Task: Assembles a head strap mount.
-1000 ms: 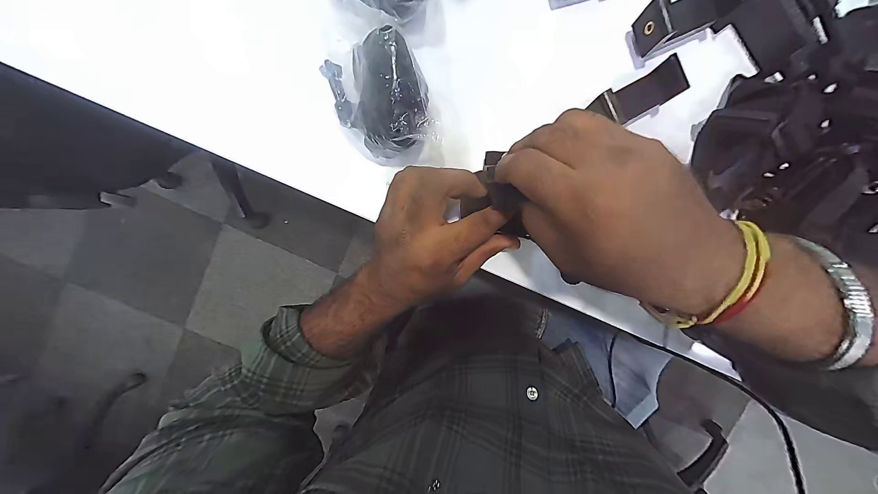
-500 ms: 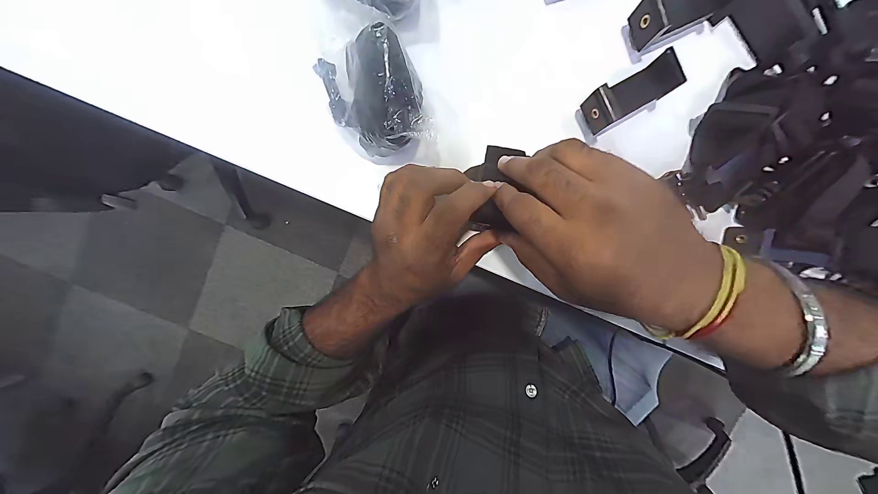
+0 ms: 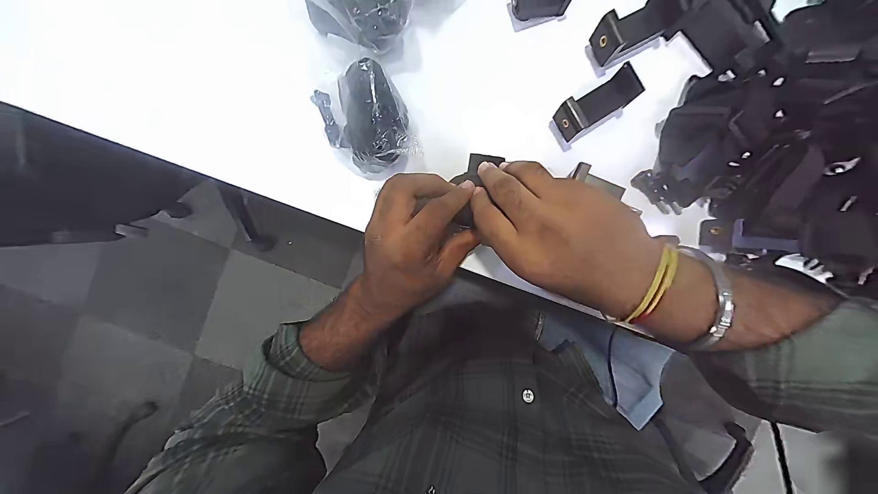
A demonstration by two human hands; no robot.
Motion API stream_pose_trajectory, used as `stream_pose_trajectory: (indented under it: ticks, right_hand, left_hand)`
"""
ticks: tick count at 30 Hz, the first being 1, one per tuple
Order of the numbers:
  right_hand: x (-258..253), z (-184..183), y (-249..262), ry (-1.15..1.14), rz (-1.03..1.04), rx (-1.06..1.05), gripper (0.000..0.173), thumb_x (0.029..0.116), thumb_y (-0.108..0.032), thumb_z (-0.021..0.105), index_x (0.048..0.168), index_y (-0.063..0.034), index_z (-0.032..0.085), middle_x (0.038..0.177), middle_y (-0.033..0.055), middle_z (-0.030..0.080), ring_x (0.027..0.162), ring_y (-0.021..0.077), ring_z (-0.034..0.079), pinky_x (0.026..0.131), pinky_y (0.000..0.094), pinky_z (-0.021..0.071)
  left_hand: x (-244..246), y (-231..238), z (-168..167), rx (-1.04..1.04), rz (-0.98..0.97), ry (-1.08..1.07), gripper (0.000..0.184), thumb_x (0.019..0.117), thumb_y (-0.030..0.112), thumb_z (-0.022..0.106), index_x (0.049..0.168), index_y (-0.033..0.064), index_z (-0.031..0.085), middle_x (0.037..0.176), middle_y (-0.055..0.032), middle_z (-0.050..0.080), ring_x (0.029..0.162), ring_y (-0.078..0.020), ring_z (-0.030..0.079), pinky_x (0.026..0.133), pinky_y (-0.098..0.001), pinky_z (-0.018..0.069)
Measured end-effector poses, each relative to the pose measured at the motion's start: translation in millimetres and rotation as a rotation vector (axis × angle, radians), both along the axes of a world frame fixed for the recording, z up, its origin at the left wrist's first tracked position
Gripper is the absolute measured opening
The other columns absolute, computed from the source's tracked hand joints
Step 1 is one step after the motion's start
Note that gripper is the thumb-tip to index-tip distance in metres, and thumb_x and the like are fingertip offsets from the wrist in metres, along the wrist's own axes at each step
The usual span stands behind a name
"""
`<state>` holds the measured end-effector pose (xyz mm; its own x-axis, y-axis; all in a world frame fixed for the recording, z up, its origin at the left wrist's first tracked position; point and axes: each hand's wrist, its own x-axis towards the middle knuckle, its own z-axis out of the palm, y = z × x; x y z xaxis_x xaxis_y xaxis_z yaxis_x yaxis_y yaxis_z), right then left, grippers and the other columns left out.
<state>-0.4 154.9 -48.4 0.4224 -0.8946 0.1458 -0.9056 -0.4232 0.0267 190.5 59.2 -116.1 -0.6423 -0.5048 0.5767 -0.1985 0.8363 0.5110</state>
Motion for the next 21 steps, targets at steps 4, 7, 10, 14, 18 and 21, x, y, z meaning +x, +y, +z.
stream_pose_trajectory:
  ticks: [4,7,10,14,18,21]
  right_hand:
    - [1,-1,-2,0.016,0.033,-0.029,0.03,0.1057,-0.007,0.04,0.122,0.0061,0.062,0.12,0.0289,0.065,0.109,0.0438,0.067,0.069,0.0441,0.0589]
    - [-5,-4,-6,0.013,0.128,-0.114,0.027,0.1052,-0.006,0.042,0.114,0.0046,0.065,0.104,0.0256,0.067,0.097,0.0396,0.069,0.073,0.042,0.0585]
    - [-5,-3,-8,0.114,0.184,-0.158,0.03,0.1048,-0.005,0.04,0.114,0.0049,0.066,0.099,0.0246,0.069,0.092,0.0383,0.07,0.07,0.0401,0.0575]
    - [-3,-6,-8,0.182,0.194,-0.148,0.032,0.1058,-0.007,0.037,0.117,0.0069,0.064,0.105,0.0289,0.069,0.097,0.0436,0.072,0.069,0.0434,0.0602]
    - [-18,-10,-4,0.028,0.221,-0.238,0.027,0.1032,-0.008,0.045,0.109,0.0047,0.068,0.091,0.0233,0.069,0.08,0.0375,0.071,0.054,0.0403,0.0548]
    - [-22,-7,-12,0.001,0.287,-0.177,0.023,0.1045,-0.005,0.041,0.107,0.007,0.061,0.086,0.0206,0.063,0.076,0.0366,0.068,0.057,0.0435,0.0549]
  left_hand:
    - [2,-1,0,0.024,0.006,-0.022,0.035,0.0922,0.028,0.075,0.117,0.0025,0.073,0.11,-0.0144,0.065,0.102,-0.0219,0.061,0.089,-0.0346,0.0523]
    - [0,-1,2,0.052,0.014,-0.017,0.032,0.0926,0.027,0.074,0.113,0.0027,0.074,0.109,-0.0141,0.065,0.1,-0.0201,0.062,0.088,-0.0334,0.0525]
    - [-2,1,3,0.083,0.037,-0.001,0.026,0.0949,0.023,0.071,0.109,0.0013,0.074,0.107,-0.0138,0.065,0.1,-0.0181,0.062,0.087,-0.0306,0.0517]
    - [-3,2,4,0.072,0.029,0.018,0.024,0.0942,0.019,0.07,0.109,0.0009,0.073,0.107,-0.0131,0.064,0.099,-0.0164,0.062,0.085,-0.0284,0.0526]
    - [-1,-2,6,0.103,-0.131,-0.049,0.041,0.0951,0.032,0.066,0.124,0.0033,0.068,0.119,-0.0133,0.06,0.11,-0.0177,0.059,0.094,-0.0314,0.0516]
    - [7,-8,11,0.09,-0.199,-0.121,0.044,0.093,0.033,0.07,0.123,0.0021,0.068,0.122,-0.015,0.061,0.114,-0.0215,0.059,0.098,-0.0365,0.051]
